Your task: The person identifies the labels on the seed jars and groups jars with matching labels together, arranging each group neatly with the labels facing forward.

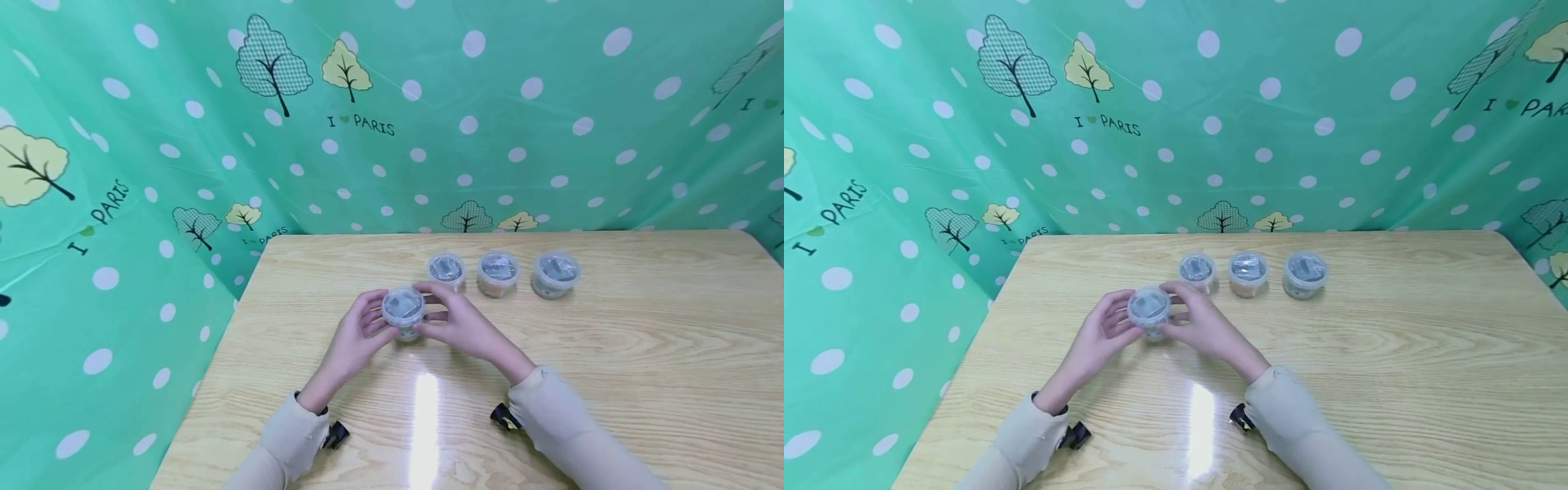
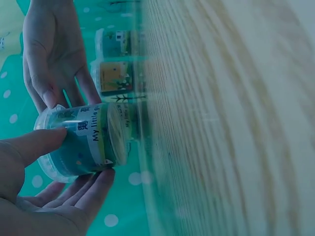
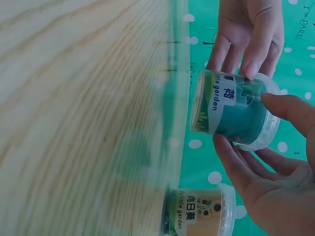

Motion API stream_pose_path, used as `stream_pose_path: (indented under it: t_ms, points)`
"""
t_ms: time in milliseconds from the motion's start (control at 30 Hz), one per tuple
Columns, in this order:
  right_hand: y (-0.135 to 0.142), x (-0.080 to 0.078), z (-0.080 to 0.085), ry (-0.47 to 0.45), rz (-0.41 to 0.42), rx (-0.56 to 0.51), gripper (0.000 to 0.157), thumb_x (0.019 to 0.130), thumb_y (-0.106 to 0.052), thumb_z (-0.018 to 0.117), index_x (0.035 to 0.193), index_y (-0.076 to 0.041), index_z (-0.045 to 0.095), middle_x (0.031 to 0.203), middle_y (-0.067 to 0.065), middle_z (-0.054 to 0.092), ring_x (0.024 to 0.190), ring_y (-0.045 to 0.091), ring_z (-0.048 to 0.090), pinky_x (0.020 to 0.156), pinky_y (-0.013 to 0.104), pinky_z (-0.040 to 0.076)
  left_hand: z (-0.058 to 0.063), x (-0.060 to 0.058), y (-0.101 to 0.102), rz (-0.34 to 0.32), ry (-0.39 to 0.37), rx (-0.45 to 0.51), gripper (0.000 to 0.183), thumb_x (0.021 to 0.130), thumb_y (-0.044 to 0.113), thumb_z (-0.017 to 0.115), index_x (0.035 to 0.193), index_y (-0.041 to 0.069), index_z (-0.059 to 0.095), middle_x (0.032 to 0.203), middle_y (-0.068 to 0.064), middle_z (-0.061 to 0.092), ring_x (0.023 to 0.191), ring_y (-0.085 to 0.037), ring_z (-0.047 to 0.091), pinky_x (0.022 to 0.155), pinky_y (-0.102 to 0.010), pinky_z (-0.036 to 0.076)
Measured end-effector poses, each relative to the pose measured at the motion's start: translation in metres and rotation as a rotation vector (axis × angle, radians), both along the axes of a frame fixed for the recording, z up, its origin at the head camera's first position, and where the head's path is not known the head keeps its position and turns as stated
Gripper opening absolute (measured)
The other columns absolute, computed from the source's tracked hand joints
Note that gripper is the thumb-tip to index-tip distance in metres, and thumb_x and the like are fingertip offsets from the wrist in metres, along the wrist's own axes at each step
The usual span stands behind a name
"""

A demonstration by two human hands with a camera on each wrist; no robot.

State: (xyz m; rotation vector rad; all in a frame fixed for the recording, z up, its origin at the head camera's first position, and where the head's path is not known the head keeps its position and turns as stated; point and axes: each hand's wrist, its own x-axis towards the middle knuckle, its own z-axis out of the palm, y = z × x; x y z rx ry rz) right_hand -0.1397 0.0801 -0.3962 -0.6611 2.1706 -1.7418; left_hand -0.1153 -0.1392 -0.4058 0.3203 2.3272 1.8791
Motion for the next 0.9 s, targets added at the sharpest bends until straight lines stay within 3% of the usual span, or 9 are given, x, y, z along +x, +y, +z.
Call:
stream_pose_path:
  t_ms: [200,533,900]
  points:
    - [-0.007,-0.001,-0.002,-0.017,0.000,0.026,0.066,0.087,0.005,0.070,0.145,0.005,0.038,0.145,0.024,0.043,0.128,0.042,0.052,0.104,0.044,0.051,-0.003,0.000,-0.003,0.009,0.028,-0.052,0.063,0.086,-0.006,0.071,0.141,0.001,0.043,0.142,-0.020,0.052,0.130,-0.037,0.053,0.107,-0.041,0.048]
    - [-0.011,-0.004,-0.009,0.009,0.005,0.083,0.064,0.089,0.001,0.070,0.144,0.007,0.039,0.143,0.026,0.044,0.129,0.045,0.051,0.104,0.045,0.051,-0.008,-0.001,-0.007,0.004,0.008,-0.117,0.062,0.088,-0.004,0.070,0.142,0.002,0.041,0.143,-0.020,0.051,0.131,-0.035,0.052,0.111,-0.040,0.045]
    - [-0.015,-0.006,-0.006,-0.029,0.016,0.080,0.063,0.089,0.001,0.070,0.144,0.003,0.041,0.142,0.020,0.047,0.130,0.039,0.051,0.104,0.041,0.051,-0.008,-0.002,-0.009,0.001,-0.020,-0.128,0.072,0.087,0.008,0.076,0.147,0.006,0.038,0.144,-0.018,0.051,0.133,-0.034,0.050,0.112,-0.045,0.044]
